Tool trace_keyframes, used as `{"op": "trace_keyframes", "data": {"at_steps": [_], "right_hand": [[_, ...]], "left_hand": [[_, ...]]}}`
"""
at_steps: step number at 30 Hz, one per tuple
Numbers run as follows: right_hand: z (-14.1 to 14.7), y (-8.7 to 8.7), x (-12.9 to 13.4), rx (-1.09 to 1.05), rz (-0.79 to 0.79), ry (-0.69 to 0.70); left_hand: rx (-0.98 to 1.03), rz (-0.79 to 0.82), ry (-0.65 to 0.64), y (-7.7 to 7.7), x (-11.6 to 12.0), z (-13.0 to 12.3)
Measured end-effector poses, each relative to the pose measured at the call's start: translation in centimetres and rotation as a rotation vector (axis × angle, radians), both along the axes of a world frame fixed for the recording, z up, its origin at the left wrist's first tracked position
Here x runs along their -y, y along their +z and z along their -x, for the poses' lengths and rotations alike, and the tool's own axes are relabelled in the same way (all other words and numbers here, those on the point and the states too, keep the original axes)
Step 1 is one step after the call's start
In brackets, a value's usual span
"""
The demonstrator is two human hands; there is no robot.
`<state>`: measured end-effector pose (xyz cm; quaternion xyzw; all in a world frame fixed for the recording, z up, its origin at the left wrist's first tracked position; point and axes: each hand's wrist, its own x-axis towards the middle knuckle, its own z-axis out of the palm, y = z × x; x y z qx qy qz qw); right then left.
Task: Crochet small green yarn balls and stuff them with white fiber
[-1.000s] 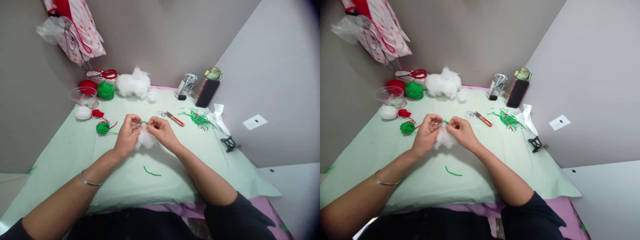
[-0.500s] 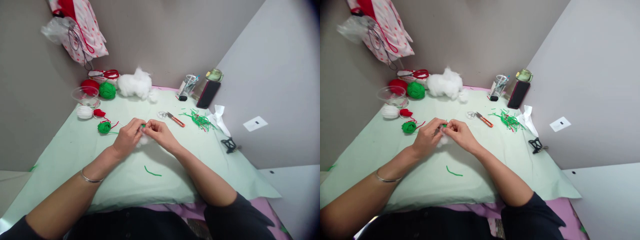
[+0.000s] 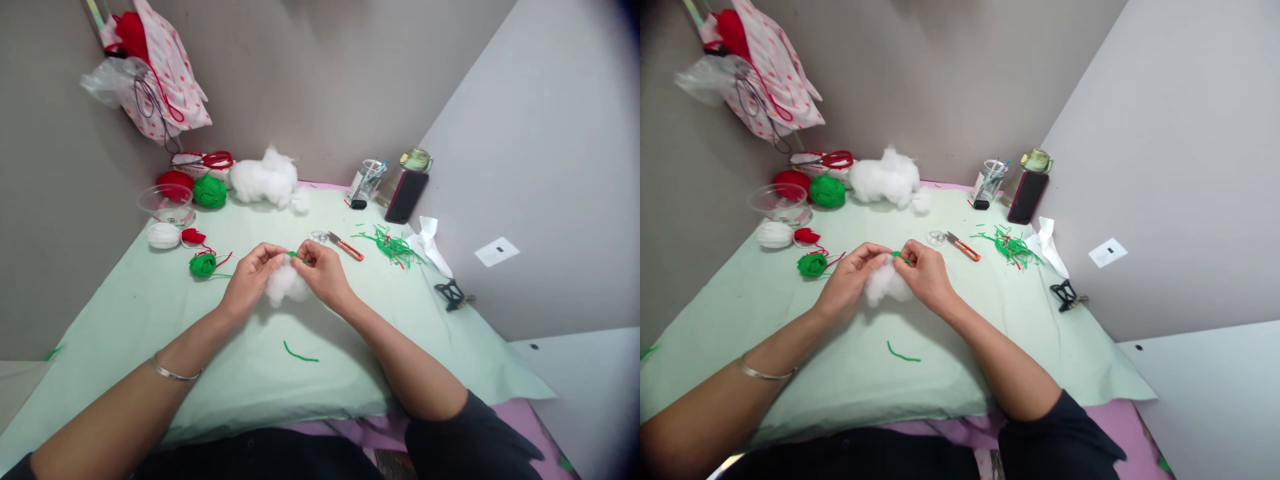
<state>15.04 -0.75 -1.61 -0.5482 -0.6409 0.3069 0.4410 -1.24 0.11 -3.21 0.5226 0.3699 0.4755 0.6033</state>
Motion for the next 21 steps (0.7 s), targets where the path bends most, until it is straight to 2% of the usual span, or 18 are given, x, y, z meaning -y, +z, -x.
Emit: {"op": "trace_keyframes", "data": {"at_steps": [4, 9, 12, 14, 18, 21], "right_hand": [[-0.4, 0.7, 0.2, -0.068, 0.077, 0.129], [-1.1, 1.8, 0.7, -0.130, 0.194, 0.393], [-1.4, 2.1, 0.7, -0.130, 0.211, 0.479], [-1.4, 1.8, 0.6, -0.100, 0.181, 0.466], [-1.0, 0.8, 0.5, 0.025, 0.078, 0.308], [-0.5, 0.1, 0.4, 0.061, 0.065, 0.231]], "left_hand": [[0.021, 0.035, 0.003, -0.4, -0.4, 0.0], [-0.019, 0.042, 0.051, -0.5, -0.4, 0.1], [-0.025, 0.041, 0.066, -0.4, -0.3, 0.0], [-0.013, 0.042, 0.068, -0.4, -0.2, -0.2], [-0.006, 0.035, 0.076, -0.3, 0.0, -0.4], [-0.015, 0.032, 0.078, -0.1, 0.1, -0.4]]}}
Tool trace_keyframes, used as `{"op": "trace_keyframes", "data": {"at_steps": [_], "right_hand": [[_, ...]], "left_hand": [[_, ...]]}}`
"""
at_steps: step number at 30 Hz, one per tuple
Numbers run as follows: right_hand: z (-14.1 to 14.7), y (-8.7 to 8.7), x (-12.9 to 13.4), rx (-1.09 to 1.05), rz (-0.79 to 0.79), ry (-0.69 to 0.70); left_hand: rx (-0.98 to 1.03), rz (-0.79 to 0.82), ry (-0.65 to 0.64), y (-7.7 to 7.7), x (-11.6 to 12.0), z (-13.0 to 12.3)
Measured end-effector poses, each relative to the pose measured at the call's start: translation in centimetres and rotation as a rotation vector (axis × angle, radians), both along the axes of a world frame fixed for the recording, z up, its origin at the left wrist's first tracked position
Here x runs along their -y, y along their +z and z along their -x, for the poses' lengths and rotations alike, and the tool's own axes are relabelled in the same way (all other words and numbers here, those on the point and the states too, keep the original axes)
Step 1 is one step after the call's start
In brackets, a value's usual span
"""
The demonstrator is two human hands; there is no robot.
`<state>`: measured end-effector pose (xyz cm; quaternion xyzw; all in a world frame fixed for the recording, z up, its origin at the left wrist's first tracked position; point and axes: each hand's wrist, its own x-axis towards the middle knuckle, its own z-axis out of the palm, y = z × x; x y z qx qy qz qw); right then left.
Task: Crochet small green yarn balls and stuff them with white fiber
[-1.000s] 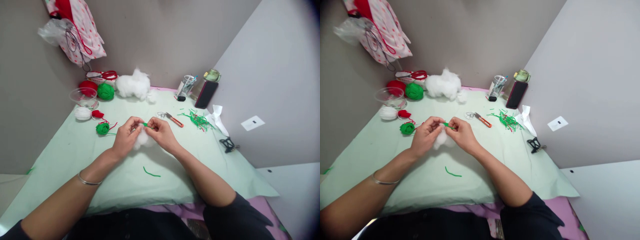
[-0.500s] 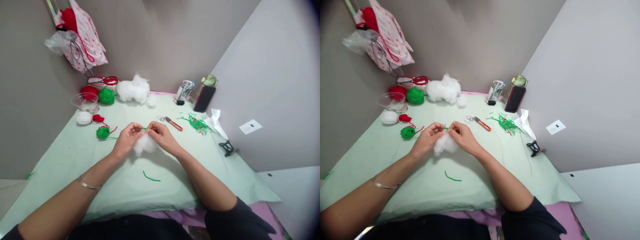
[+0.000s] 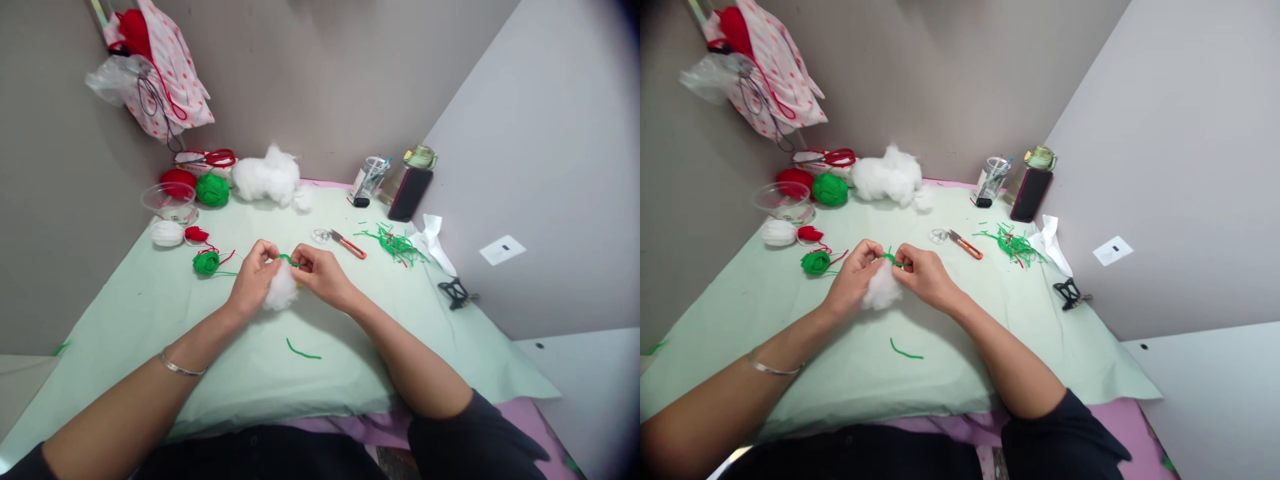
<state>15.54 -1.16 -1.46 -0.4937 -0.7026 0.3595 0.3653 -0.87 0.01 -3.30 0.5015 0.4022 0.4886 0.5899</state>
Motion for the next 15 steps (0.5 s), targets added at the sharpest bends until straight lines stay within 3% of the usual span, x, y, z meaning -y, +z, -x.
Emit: {"op": "trace_keyframes", "data": {"at_steps": [10, 15], "right_hand": [[0.1, 0.2, -0.7, -0.103, 0.030, -0.153], [0.0, 1.3, 0.1, -0.125, 0.060, -0.009]], "left_hand": [[0.022, 0.007, -0.087, 0.4, 0.1, 0.1], [-0.009, -0.014, -0.051, 0.1, -0.3, 0.4]]}}
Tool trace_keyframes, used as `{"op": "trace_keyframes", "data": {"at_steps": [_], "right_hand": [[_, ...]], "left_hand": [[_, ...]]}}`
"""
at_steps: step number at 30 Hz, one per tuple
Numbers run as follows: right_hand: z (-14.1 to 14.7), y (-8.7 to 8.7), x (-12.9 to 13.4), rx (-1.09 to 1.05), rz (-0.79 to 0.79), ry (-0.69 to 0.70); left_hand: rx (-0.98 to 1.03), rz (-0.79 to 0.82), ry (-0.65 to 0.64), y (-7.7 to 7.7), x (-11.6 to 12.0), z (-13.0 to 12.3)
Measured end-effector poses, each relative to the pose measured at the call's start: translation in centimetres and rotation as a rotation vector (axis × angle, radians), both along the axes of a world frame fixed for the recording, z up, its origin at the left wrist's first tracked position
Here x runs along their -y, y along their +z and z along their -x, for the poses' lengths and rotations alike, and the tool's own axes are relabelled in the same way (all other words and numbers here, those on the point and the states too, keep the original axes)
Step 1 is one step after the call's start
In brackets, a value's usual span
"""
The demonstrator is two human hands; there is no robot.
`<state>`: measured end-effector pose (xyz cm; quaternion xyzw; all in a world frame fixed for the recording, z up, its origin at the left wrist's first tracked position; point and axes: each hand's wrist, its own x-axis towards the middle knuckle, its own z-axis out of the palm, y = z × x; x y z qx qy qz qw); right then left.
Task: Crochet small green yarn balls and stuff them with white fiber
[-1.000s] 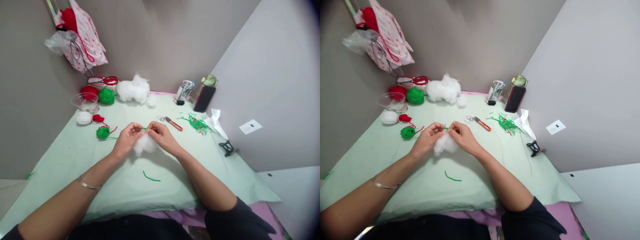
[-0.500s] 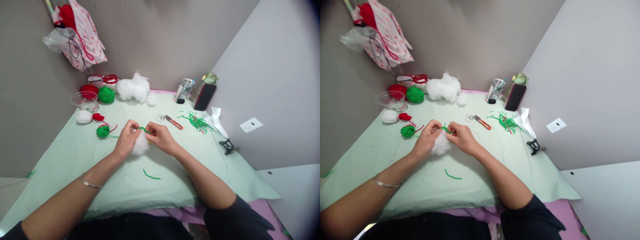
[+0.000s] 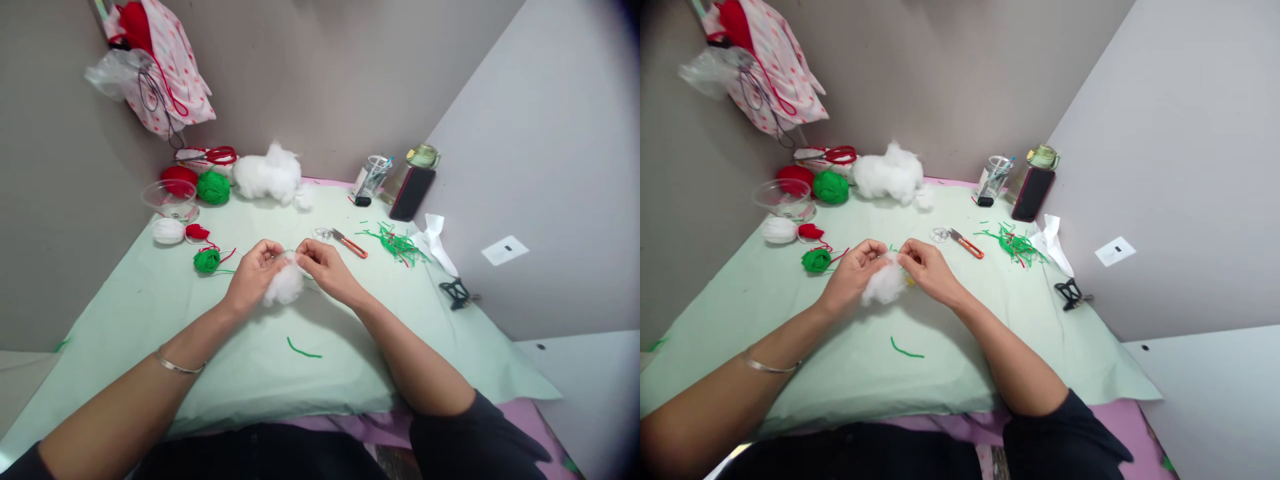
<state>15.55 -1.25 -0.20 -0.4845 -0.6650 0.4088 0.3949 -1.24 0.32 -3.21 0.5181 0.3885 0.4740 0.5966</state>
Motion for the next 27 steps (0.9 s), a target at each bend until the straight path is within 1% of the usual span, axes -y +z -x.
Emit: {"op": "trace_keyframes", "data": {"at_steps": [2, 5, 9, 13, 17, 19, 22, 25, 27], "right_hand": [[0.1, 0.4, 0.5, 0.007, -0.001, 0.077], [0.4, 0.6, 1.1, 0.014, -0.022, 0.104], [0.6, -0.1, 0.7, -0.024, 0.009, 0.055], [0.6, -1.0, 0.0, 0.026, 0.034, 0.002], [0.8, -1.5, -0.1, 0.030, 0.038, -0.032], [0.9, -1.5, 0.0, 0.018, 0.015, -0.083], [0.9, -1.5, 0.0, 0.014, -0.037, -0.142], [0.8, -1.4, 0.0, 0.007, -0.054, -0.160], [0.7, -1.3, -0.1, 0.002, -0.041, -0.151]], "left_hand": [[-0.028, -0.029, 0.043, -0.1, 0.0, 0.1], [-0.069, -0.070, 0.069, -0.1, 0.1, 0.1], [-0.095, -0.118, 0.072, -0.1, 0.3, -0.1], [-0.106, -0.202, 0.115, -0.5, 0.6, -0.3], [-0.112, -0.272, 0.157, -0.7, 0.9, -0.3], [-0.099, -0.259, 0.138, -0.6, 1.1, -0.2], [-0.041, -0.194, 0.094, -0.4, 1.1, 0.0], [0.053, -0.116, 0.062, -0.2, 0.8, 0.0], [0.085, -0.064, -0.005, -0.2, 0.5, 0.0]]}}
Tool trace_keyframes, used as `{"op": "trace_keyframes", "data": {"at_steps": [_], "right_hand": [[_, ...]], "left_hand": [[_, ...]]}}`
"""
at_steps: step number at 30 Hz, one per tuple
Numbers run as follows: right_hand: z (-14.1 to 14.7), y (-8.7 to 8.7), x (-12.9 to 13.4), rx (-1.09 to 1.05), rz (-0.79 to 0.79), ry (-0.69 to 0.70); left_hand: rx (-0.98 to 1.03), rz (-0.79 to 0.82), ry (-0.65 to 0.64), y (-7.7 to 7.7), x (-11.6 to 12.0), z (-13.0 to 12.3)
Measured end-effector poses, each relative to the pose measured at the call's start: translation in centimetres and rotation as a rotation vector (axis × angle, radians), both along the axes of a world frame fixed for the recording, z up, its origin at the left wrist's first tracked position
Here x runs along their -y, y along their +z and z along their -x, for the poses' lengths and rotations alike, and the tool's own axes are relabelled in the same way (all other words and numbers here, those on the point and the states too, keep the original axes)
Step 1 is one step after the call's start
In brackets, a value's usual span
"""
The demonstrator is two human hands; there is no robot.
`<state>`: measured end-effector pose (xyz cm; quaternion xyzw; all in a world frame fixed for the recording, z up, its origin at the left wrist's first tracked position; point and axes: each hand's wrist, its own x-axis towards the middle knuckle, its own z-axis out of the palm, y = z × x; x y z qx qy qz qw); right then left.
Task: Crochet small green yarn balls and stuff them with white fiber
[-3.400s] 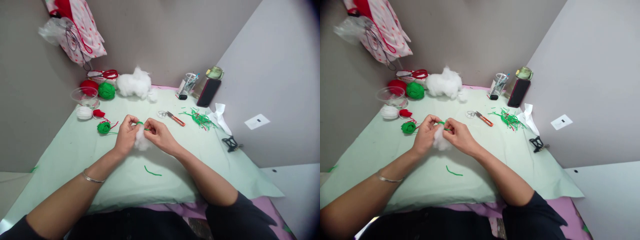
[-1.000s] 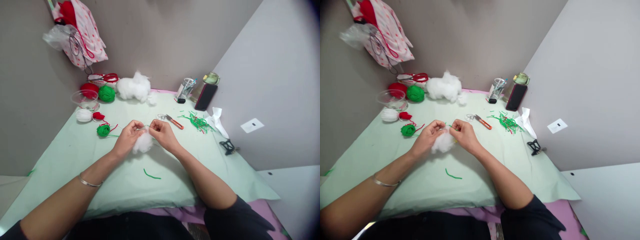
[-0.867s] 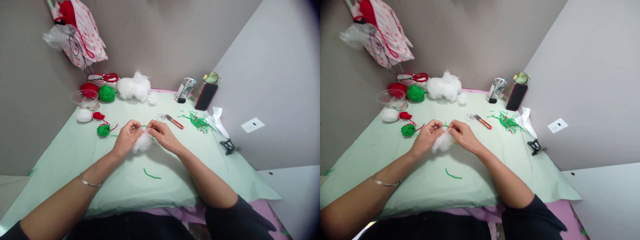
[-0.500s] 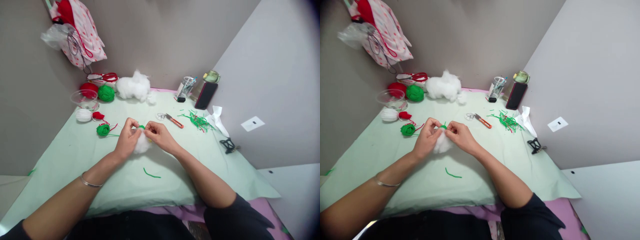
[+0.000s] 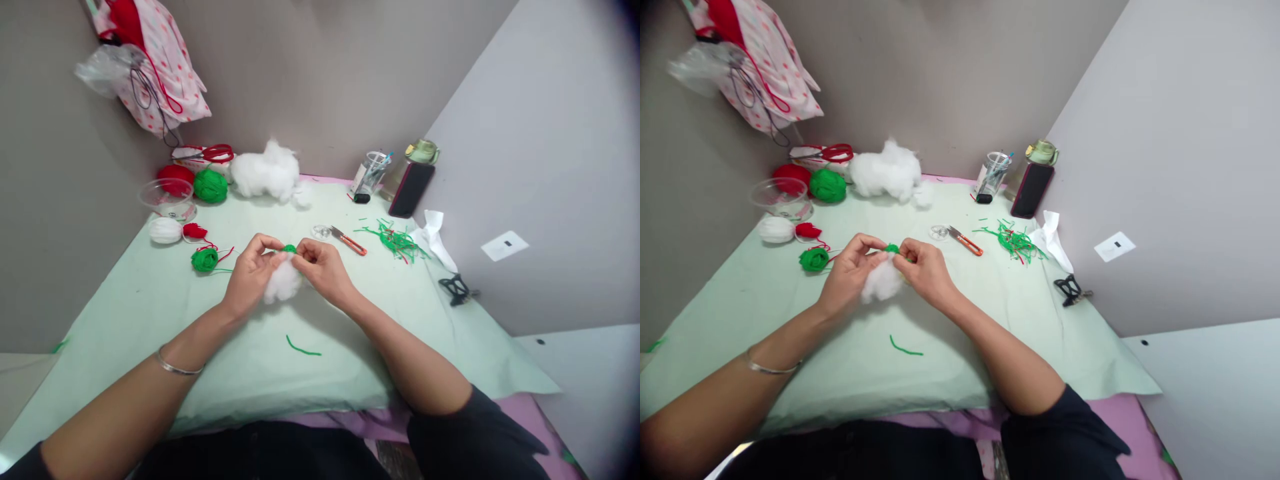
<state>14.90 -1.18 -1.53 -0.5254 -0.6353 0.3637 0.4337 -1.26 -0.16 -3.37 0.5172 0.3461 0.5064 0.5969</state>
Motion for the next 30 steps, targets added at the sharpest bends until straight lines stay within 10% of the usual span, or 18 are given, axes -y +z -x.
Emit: {"op": "trace_keyframes", "data": {"at_steps": [9, 14, 21, 30], "right_hand": [[0.1, 0.4, 0.6, 0.122, -0.040, 0.212], [0.2, -0.2, 0.2, 0.094, -0.060, 0.104], [0.0, -1.2, 0.1, 0.343, -0.566, -0.131], [0.4, -1.1, 0.6, 0.530, -0.842, -0.077]], "left_hand": [[-0.186, -0.117, 0.181, -0.8, -1.0, 0.1], [-0.190, -0.188, 0.180, -0.8, -0.6, -0.1], [-0.121, -0.429, 0.070, 0.1, 0.5, 0.2], [-0.037, -0.371, 0.148, -0.3, 0.4, 0.0]]}}
